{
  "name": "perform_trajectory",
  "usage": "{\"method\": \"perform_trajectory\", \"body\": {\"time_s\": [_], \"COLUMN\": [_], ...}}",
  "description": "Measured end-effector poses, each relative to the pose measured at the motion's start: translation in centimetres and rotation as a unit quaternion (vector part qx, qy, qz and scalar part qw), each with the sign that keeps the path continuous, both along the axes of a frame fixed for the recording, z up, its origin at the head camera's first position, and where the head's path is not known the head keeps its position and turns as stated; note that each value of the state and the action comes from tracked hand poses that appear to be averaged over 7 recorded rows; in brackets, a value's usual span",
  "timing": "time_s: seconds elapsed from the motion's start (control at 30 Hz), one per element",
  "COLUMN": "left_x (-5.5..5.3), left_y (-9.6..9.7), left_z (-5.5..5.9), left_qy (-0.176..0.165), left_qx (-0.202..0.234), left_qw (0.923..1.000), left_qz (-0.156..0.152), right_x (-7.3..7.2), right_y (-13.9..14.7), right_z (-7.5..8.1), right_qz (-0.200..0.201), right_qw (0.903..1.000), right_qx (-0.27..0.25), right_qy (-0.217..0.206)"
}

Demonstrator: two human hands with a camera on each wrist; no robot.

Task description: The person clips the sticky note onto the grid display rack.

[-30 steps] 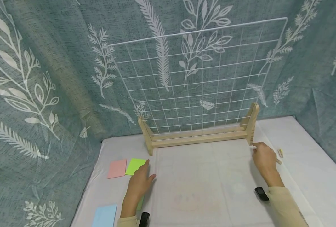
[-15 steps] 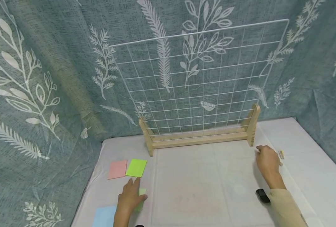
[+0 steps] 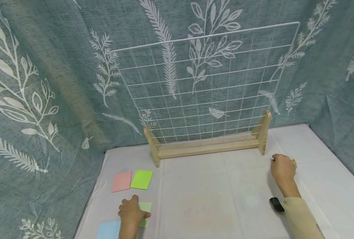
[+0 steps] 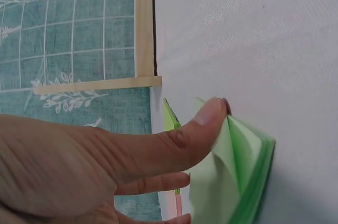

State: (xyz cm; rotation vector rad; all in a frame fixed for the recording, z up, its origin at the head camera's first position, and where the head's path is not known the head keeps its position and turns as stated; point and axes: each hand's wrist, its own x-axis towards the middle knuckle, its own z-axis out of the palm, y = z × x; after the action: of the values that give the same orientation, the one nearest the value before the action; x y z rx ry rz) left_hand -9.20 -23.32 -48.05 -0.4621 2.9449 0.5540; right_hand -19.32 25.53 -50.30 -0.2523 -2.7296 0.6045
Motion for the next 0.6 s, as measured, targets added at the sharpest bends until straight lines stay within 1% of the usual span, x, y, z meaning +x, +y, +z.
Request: {"method": "perform_trajectory", "body": {"time_s": [0.07, 0.3, 0.37, 0.53, 0.6], "left_x": [0.1, 0.19, 0.26, 0.34, 0.31], "left_y": [-0.06, -0.36, -0.44, -0.59, -0.61], "left_z": [0.03, 0.03, -0.04, -0.1, -0.11], "left_qy": [0.007, 0.036, 0.041, 0.06, 0.067], "left_qx": [-0.001, 0.013, 0.014, 0.014, 0.013], "left_qw": [1.0, 0.9992, 0.999, 0.9981, 0.9977], "left_qz": [0.005, 0.009, 0.009, 0.0, -0.004], "right_x": [0.01, -0.12, -0.09, -0.06, -0.09], "right_y": [0.13, 0.24, 0.13, 0.0, 0.02], "right_z": [-0.02, -0.07, -0.02, 0.29, 0.47], "right_qz": [-0.001, 0.01, 0.012, 0.013, 0.014], "right_qw": [0.9997, 0.9996, 0.9993, 0.9982, 0.9978], "right_qx": [0.002, -0.015, -0.017, 0.002, 0.013], "right_qy": [-0.023, -0.024, -0.032, -0.058, -0.063]}}
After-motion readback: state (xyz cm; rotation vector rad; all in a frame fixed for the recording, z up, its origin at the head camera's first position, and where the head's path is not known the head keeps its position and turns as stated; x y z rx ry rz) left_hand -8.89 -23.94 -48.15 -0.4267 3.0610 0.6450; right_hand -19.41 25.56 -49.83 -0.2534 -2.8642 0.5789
